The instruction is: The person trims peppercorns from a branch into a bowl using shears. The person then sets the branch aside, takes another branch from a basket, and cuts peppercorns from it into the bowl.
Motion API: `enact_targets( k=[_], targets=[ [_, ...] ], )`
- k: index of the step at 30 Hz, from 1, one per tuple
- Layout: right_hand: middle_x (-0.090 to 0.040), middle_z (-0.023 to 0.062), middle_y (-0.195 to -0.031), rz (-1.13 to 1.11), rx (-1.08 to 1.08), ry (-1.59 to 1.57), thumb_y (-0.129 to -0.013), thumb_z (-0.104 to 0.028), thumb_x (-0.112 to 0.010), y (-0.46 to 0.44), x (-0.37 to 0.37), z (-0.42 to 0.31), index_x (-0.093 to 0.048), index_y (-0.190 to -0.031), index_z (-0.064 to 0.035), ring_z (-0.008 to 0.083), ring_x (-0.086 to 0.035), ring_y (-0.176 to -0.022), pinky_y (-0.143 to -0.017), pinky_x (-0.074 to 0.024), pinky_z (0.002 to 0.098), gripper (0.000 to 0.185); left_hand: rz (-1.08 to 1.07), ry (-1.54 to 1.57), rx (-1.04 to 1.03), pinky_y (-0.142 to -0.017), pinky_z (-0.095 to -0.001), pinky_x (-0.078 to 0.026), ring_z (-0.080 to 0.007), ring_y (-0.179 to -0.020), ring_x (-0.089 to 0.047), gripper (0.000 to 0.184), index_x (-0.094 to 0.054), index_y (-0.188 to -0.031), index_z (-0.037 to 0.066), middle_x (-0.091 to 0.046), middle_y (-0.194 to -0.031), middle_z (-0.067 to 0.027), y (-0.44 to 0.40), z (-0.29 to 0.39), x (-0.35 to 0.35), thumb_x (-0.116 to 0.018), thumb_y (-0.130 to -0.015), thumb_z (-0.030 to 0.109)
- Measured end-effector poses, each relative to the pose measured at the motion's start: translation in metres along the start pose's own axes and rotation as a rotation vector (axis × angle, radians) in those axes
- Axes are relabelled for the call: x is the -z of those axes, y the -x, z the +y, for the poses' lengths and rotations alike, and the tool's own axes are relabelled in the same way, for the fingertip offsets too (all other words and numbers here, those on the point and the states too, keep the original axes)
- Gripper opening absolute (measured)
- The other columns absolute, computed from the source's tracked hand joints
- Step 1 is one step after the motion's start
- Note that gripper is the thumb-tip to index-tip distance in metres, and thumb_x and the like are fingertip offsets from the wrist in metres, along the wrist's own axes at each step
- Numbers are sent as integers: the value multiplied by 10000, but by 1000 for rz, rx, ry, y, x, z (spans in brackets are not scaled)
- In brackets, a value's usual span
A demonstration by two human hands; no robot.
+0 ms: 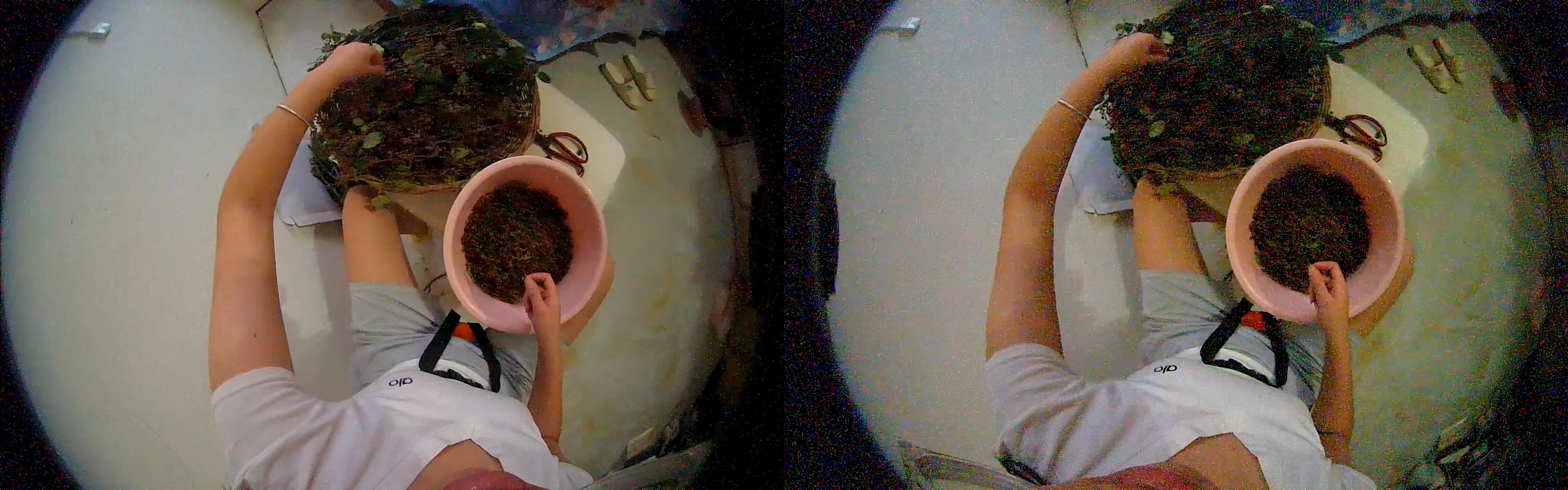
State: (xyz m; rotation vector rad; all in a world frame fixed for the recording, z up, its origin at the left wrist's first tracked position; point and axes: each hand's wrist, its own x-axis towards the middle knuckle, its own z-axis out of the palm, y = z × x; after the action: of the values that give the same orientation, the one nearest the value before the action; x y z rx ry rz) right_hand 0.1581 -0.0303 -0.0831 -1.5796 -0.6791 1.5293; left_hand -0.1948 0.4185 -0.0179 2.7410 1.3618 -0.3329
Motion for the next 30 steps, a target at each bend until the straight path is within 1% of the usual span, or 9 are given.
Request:
enact_targets(
  k=[1,3,10,15,19,21,24,28,30],
  targets=[
    [-466,-32,-596,-20,5,-14,-902,-173,-576,-5,-1,4,-533,-934,-64,40,-402,-500,-435,-310,203,121,-6,4,2,-749,-420,-514,-310,-833,-645,285,-687,-964,111,-678,-909,-116,-3,2,-7,-643,-806,345],
    [-464,-33,-595,-32,2,-3,-901,-170,-577,-6,-9,0,-533,-933,-62,41,-401,-499,-435,-311,203,121,13,-57,59,-783,-451,-490,-274,-880,-632,265,-688,-984,148,-679,-923,-55,-6,8,-14,-656,-801,337],
    [-471,-31,-613,-46,-24,14,-901,-165,-579,-1,-17,-1,-534,-937,-54,43,-411,-509,-438,-321,206,125,-46,-195,32,-813,-470,-469,-253,-939,-623,225,-692,-988,172,-675,-936,-59,-15,14,-10,-653,-803,294],
    [-479,-28,-618,-34,19,-4,-900,-173,-583,6,-19,-3,-537,-937,-63,45,-416,-518,-445,-325,205,125,-88,-327,44,-814,-487,-459,-277,-939,-621,209,-689,-941,143,-669,-911,-84,-25,22,-9,-653,-797,290],
    [-480,-33,-618,-33,14,-1,-899,-181,-589,10,-17,-3,-535,-944,-73,42,-419,-526,-452,-328,202,129,-86,-315,42,-821,-500,-450,-289,-923,-624,187,-685,-923,123,-667,-905,-99,-30,24,-11,-648,-798,256],
    [-479,-35,-617,-39,14,-11,-899,-183,-589,13,-16,-5,-535,-945,-72,42,-419,-526,-451,-327,203,131,-126,-282,127,-829,-511,-443,-295,-914,-626,182,-683,-912,106,-668,-905,-109,-29,28,-4,-640,-794,237],
    [-476,-39,-616,-53,31,-35,-899,-185,-590,15,-12,0,-535,-945,-71,42,-419,-529,-450,-325,204,135,-116,-284,150,-860,-528,-425,-297,-914,-626,188,-685,-892,93,-670,-914,-116,-18,37,12,-638,-786,242],
    [-473,-39,-619,-69,77,-39,-895,-187,-596,18,-12,1,-538,-946,-69,44,-420,-531,-450,-324,207,141,-152,-311,156,-850,-536,-436,-303,-904,-632,219,-687,-880,84,-671,-929,-124,-7,46,32,-646,-776,272],
    [-477,-36,-626,-72,77,-34,-894,-187,-596,18,-12,6,-539,-946,-67,45,-421,-532,-450,-325,208,142,-91,-327,192,-816,-535,-461,-311,-894,-637,222,-686,-879,70,-673,-933,-117,-5,48,39,-667,-754,253]
  ],
)
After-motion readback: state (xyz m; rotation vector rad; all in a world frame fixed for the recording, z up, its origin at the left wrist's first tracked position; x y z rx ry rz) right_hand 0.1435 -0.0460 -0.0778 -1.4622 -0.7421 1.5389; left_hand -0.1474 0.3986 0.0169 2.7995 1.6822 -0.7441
